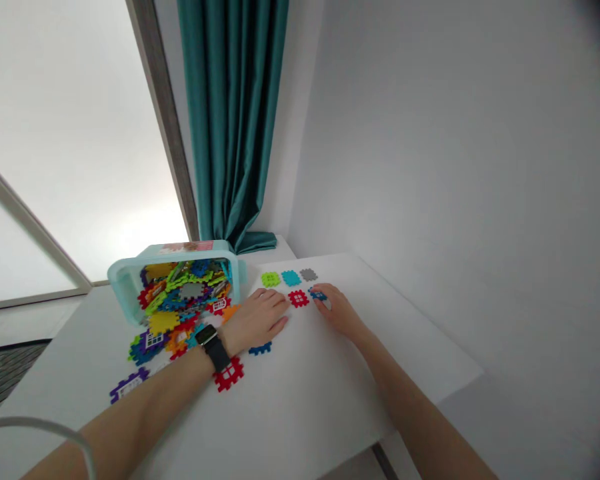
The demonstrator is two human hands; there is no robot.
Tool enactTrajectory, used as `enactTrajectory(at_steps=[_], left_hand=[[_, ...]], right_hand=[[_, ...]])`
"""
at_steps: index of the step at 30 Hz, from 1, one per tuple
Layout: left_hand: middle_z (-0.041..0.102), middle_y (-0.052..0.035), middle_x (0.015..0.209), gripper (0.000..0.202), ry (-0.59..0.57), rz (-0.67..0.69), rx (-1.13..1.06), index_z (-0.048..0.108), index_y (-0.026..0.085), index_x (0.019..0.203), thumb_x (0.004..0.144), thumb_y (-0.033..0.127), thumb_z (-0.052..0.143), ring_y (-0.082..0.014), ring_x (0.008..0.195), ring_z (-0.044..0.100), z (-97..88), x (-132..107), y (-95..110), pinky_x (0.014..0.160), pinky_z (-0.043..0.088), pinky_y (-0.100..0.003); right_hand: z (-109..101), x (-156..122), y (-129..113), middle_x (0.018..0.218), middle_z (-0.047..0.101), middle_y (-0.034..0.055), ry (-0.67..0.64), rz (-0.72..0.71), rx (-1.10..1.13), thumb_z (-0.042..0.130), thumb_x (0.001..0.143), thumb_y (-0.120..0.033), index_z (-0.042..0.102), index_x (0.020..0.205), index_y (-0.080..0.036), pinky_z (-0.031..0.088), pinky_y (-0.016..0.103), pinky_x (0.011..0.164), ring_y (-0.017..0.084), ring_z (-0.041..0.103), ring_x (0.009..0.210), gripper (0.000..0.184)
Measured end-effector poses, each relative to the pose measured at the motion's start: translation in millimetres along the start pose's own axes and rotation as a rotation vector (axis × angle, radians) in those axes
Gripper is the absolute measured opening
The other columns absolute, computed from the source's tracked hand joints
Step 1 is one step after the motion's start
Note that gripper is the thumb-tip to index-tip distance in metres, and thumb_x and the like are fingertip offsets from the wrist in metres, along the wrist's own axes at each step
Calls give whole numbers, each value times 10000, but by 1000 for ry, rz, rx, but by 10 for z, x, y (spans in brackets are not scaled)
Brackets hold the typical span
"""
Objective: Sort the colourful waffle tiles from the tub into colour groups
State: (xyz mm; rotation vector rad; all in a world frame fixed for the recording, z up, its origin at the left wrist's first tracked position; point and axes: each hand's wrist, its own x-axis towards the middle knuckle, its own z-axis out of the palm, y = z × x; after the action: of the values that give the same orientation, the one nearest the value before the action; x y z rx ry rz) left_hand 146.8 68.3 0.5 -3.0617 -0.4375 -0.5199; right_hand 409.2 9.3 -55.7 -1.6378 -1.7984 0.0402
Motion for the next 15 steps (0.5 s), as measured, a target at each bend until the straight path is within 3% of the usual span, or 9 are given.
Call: enactTrajectory(at_steps=[8, 15], left_hand=[[665, -75, 945, 256, 62, -113, 98, 674, 179, 1015, 995, 261, 432, -231, 932, 585, -589, -662, -203, 863, 408, -391], [685, -67, 940, 249, 86, -268, 135, 684, 188, 1018, 989, 242, 443, -227, 902, 590, -835, -1388, -396, 850, 420, -382]], right_hand=[[143, 216, -883, 1094, 719, 94, -81, -240, 117, 487, 955, -234, 657, 1063, -234, 496, 453, 985, 251, 649, 1062, 202], [459, 376, -1535, 1086, 723, 94, -159, -339, 177, 471, 970, -233, 642, 1079, -220, 490, 453, 955, 252, 652, 1043, 204]])
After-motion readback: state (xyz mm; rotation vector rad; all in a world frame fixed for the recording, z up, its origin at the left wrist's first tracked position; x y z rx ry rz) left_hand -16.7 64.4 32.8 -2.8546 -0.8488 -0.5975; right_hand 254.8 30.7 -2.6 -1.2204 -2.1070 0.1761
